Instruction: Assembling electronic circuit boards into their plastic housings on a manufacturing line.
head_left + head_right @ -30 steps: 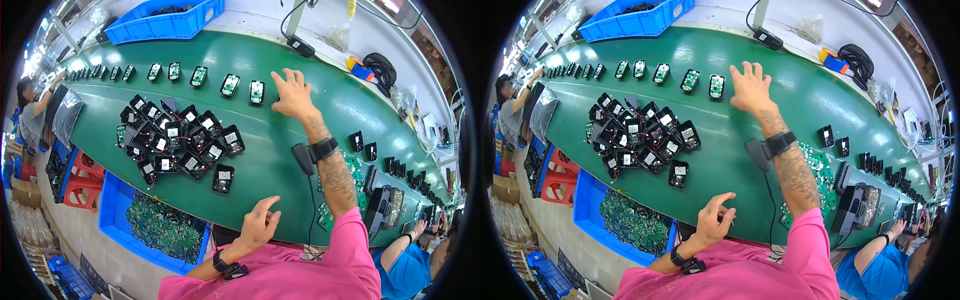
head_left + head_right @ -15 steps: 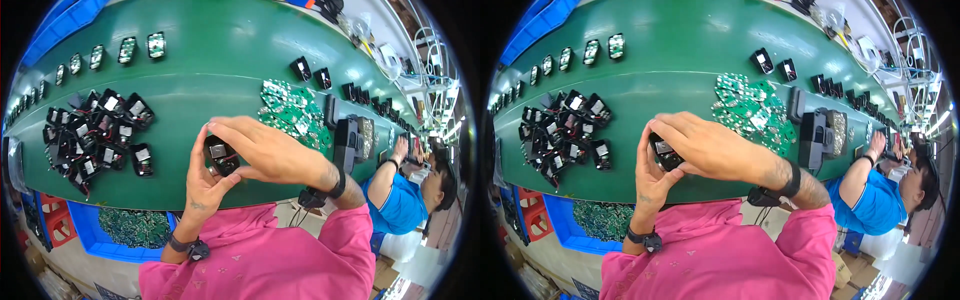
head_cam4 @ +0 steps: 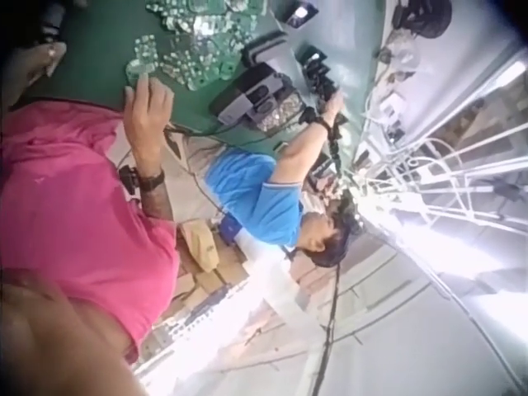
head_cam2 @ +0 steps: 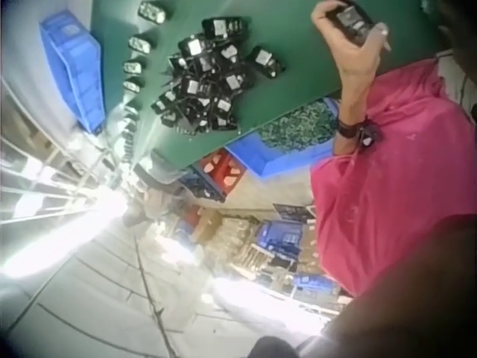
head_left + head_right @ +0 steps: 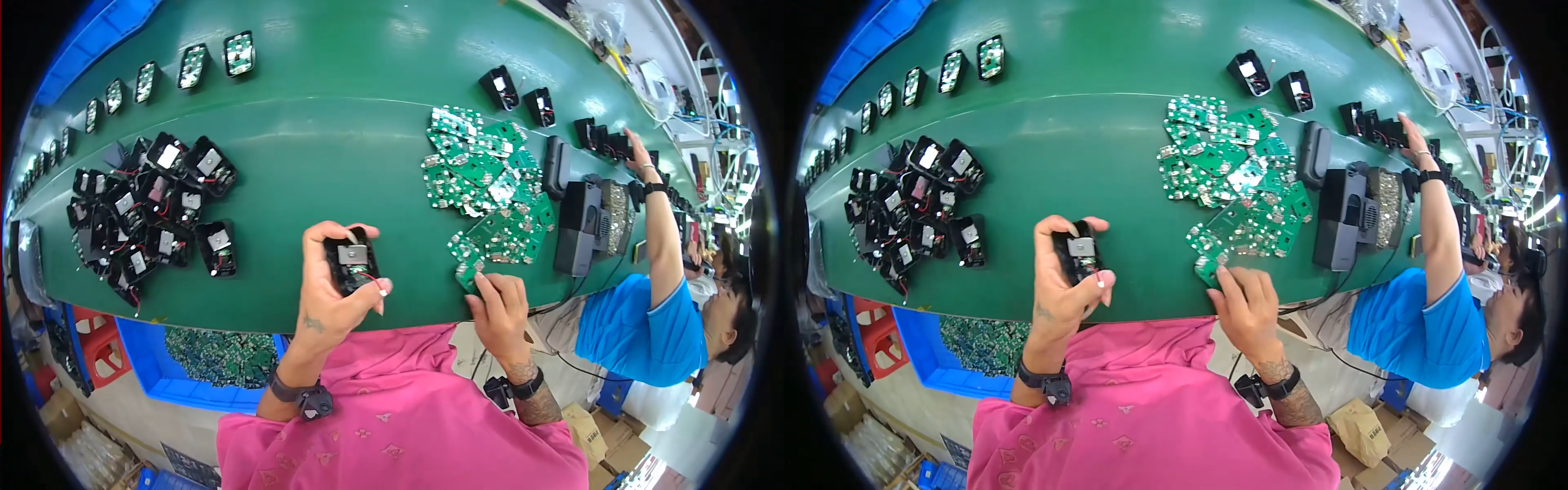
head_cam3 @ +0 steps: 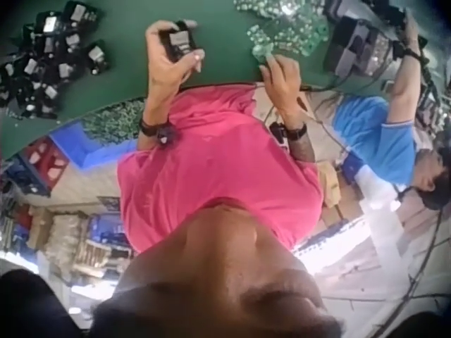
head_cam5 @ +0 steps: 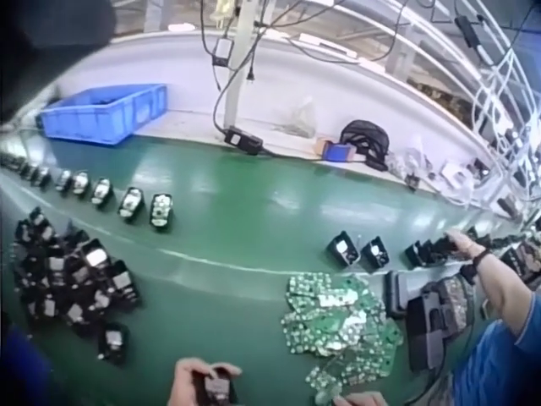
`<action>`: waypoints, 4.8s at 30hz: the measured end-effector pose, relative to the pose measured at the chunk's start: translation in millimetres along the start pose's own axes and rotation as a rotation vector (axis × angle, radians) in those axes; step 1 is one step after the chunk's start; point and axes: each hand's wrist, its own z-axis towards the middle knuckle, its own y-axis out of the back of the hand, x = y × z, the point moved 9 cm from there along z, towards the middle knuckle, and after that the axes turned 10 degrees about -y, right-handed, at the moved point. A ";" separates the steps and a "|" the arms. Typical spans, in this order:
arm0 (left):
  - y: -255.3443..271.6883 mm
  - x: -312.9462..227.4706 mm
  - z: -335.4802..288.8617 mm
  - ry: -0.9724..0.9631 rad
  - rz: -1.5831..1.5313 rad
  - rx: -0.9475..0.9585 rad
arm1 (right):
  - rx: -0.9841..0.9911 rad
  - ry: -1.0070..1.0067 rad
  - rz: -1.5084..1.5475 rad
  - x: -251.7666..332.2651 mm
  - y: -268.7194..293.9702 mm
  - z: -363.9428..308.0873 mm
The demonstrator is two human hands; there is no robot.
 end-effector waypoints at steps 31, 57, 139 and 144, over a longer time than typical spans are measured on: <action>-8.2 -8.2 -14.5 -0.133 0.466 0.037 | 0.208 -0.515 1.451 59.2 -35.1 61.9; -15.7 -2.3 -11.2 -0.069 0.270 0.071 | -0.029 -0.062 0.716 72.3 -20.8 74.4; -14.7 -24.3 -8.3 -0.199 0.492 0.052 | 0.176 -0.337 1.181 56.2 -39.6 66.8; -18.5 -30.9 -8.7 -0.373 0.529 0.050 | 0.393 -0.340 1.110 66.4 -40.6 71.0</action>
